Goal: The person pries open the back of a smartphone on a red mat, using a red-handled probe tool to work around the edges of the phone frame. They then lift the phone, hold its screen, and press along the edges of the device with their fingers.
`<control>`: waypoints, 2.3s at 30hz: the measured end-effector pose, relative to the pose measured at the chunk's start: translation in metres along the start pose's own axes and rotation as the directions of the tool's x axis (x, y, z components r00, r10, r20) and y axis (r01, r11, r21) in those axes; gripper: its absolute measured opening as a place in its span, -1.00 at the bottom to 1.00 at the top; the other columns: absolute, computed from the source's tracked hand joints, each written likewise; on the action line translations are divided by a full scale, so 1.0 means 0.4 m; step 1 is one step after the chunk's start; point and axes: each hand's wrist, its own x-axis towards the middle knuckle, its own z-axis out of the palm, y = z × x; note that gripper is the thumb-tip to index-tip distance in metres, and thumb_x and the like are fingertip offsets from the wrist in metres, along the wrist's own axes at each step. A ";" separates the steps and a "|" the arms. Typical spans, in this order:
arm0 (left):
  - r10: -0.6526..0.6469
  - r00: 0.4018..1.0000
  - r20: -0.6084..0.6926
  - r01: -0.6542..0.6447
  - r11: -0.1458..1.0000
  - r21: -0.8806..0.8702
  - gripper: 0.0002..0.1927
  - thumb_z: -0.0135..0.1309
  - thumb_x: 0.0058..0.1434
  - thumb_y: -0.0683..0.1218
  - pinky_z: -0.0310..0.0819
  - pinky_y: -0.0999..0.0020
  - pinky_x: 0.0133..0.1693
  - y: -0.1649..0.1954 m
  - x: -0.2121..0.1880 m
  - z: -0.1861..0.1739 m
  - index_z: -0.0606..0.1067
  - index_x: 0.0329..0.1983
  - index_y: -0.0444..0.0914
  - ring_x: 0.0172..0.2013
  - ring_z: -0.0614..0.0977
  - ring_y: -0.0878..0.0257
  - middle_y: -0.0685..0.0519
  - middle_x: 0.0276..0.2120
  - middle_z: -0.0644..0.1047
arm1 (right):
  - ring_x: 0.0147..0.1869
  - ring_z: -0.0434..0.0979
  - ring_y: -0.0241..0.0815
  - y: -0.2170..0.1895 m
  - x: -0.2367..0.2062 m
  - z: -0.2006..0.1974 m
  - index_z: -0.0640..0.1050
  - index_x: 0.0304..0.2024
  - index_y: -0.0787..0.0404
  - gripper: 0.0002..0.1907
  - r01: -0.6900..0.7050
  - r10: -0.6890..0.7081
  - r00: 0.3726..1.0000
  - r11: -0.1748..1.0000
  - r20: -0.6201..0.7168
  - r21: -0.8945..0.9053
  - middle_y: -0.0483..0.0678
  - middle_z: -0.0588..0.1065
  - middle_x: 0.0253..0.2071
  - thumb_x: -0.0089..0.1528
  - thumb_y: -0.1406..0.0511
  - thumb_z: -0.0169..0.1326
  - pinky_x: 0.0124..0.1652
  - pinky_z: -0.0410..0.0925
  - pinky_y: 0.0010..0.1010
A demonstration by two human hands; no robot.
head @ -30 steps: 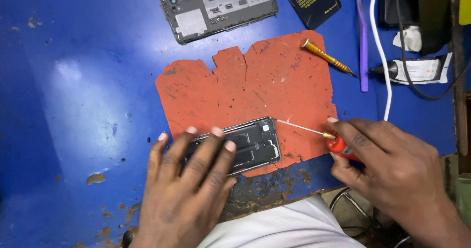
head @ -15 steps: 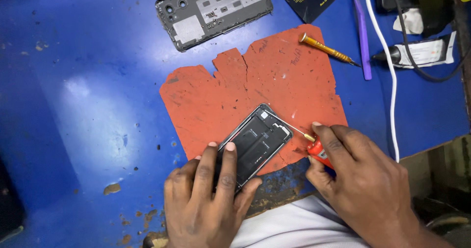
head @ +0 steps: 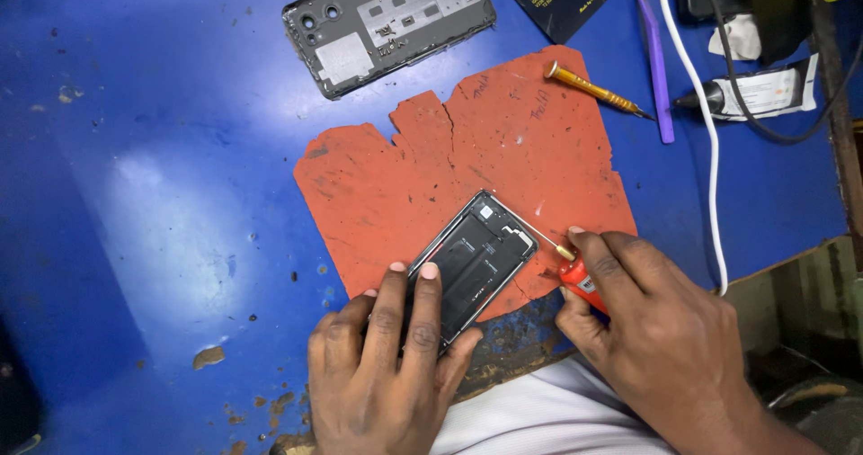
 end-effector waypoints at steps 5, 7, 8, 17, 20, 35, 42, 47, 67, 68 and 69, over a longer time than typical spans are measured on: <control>-0.002 1.000 0.005 0.002 1.000 0.015 -0.37 0.22 0.21 0.27 0.40 0.07 -0.12 0.000 -0.001 0.000 0.55 0.16 -0.25 -0.14 0.55 -0.01 -0.15 0.02 0.57 | -0.21 0.65 -0.05 -0.003 0.006 -0.005 0.59 0.06 0.20 -0.45 0.026 -0.026 1.000 1.000 -0.012 0.006 -0.04 0.56 -0.06 0.04 0.18 0.30 -0.34 0.49 -0.28; -0.003 1.000 0.009 0.003 1.000 0.019 -0.36 0.22 0.22 0.27 0.41 0.07 -0.12 0.000 -0.001 0.000 0.55 0.16 -0.26 -0.13 0.55 0.00 -0.15 0.02 0.57 | -0.19 0.65 -0.05 -0.003 0.007 -0.005 0.59 0.06 0.21 -0.42 0.039 -0.039 0.999 0.999 -0.008 0.012 -0.03 0.56 -0.06 0.01 0.17 0.31 -0.33 0.49 -0.27; -0.002 1.000 0.006 0.002 1.000 0.016 -0.36 0.22 0.22 0.27 0.40 0.07 -0.12 -0.001 -0.001 0.000 0.55 0.17 -0.26 -0.13 0.55 -0.01 -0.15 0.02 0.57 | -0.18 0.65 -0.05 -0.002 0.007 -0.005 0.59 0.07 0.21 -0.42 0.039 -0.039 0.999 0.999 -0.009 0.017 -0.03 0.56 -0.05 0.00 0.17 0.31 -0.33 0.49 -0.27; 0.006 1.000 0.018 -0.006 1.000 -0.002 -0.37 0.22 0.19 0.25 0.38 0.03 -0.11 -0.001 0.008 -0.009 0.53 0.18 -0.22 -0.13 0.52 -0.02 -0.11 0.07 0.55 | -0.21 0.64 -0.06 0.048 -0.038 0.009 0.60 0.07 0.16 -0.42 -0.005 0.007 0.999 0.999 -0.042 0.054 -0.05 0.57 -0.06 -0.03 0.21 0.33 -0.30 0.48 -0.28; 0.006 1.000 0.015 -0.006 1.000 -0.001 -0.38 0.23 0.20 0.21 0.37 0.04 -0.11 0.000 0.006 -0.008 0.52 0.19 -0.24 -0.13 0.52 -0.01 -0.11 0.09 0.55 | -0.20 0.63 -0.08 0.068 -0.067 0.015 0.59 0.11 0.16 -0.36 0.050 -0.047 0.996 0.998 -0.071 0.048 -0.03 0.56 -0.05 -0.04 0.17 0.35 -0.25 0.48 -0.30; 0.056 0.998 -0.014 -0.055 0.994 0.093 -0.43 0.21 0.24 0.20 0.50 0.06 -0.16 0.004 0.006 -0.010 0.57 0.06 -0.36 -0.19 0.63 -0.04 -0.21 -0.02 0.62 | -0.17 0.63 -0.10 0.101 -0.110 0.022 0.62 0.04 0.22 -0.41 0.056 -0.046 0.989 0.996 -0.138 0.070 -0.03 0.57 -0.09 -0.06 0.24 0.37 -0.22 0.49 -0.32; 0.060 0.998 -0.034 -0.057 0.994 0.093 -0.42 0.22 0.26 0.20 0.52 0.07 -0.15 0.005 0.008 -0.009 0.54 0.09 -0.36 -0.18 0.63 -0.04 -0.20 -0.01 0.62 | -0.22 0.61 -0.11 0.103 -0.112 0.025 0.64 0.02 0.22 -0.42 0.078 -0.067 0.988 0.994 -0.139 0.081 -0.01 0.58 -0.12 -0.08 0.25 0.38 -0.26 0.48 -0.31; 0.065 0.998 -0.025 -0.063 0.995 0.081 -0.39 0.23 0.25 0.19 0.48 0.06 -0.11 0.002 0.005 -0.009 0.52 0.16 -0.35 -0.16 0.59 -0.05 -0.19 0.05 0.59 | -0.18 0.61 -0.12 0.107 -0.107 0.018 0.63 0.03 0.21 -0.41 0.144 -0.129 0.981 0.984 -0.143 0.104 -0.02 0.57 -0.12 -0.07 0.23 0.37 -0.22 0.48 -0.30; -0.049 0.968 0.248 0.102 0.973 -0.207 -0.16 0.35 -0.03 0.13 0.33 -0.10 0.13 -0.075 -0.073 -0.052 0.36 0.31 -0.21 0.12 0.47 -0.12 -0.21 0.18 0.38 | -0.07 0.62 -0.07 0.110 0.017 -0.021 0.61 0.12 0.10 -0.39 0.052 -0.042 0.986 0.997 -0.163 0.059 -0.04 0.57 -0.02 -0.02 0.24 0.33 -0.13 0.49 -0.26; -0.041 0.972 0.233 0.092 0.973 -0.213 -0.16 0.34 -0.02 0.12 0.33 -0.10 0.13 -0.077 -0.073 -0.053 0.36 0.32 -0.22 0.12 0.47 -0.12 -0.21 0.18 0.38 | -0.08 0.62 -0.07 0.112 0.027 -0.027 0.61 0.12 0.10 -0.38 0.071 -0.064 0.986 0.997 -0.156 0.039 -0.05 0.57 -0.03 -0.03 0.22 0.34 -0.14 0.49 -0.27; -0.033 0.975 0.219 0.082 0.972 -0.219 -0.17 0.34 -0.01 0.12 0.33 -0.11 0.14 -0.078 -0.073 -0.055 0.35 0.32 -0.23 0.12 0.47 -0.13 -0.22 0.18 0.38 | -0.09 0.62 -0.07 0.113 0.036 -0.032 0.61 0.12 0.11 -0.37 0.090 -0.086 0.985 0.996 -0.148 0.018 -0.05 0.57 -0.03 -0.04 0.21 0.35 -0.15 0.49 -0.27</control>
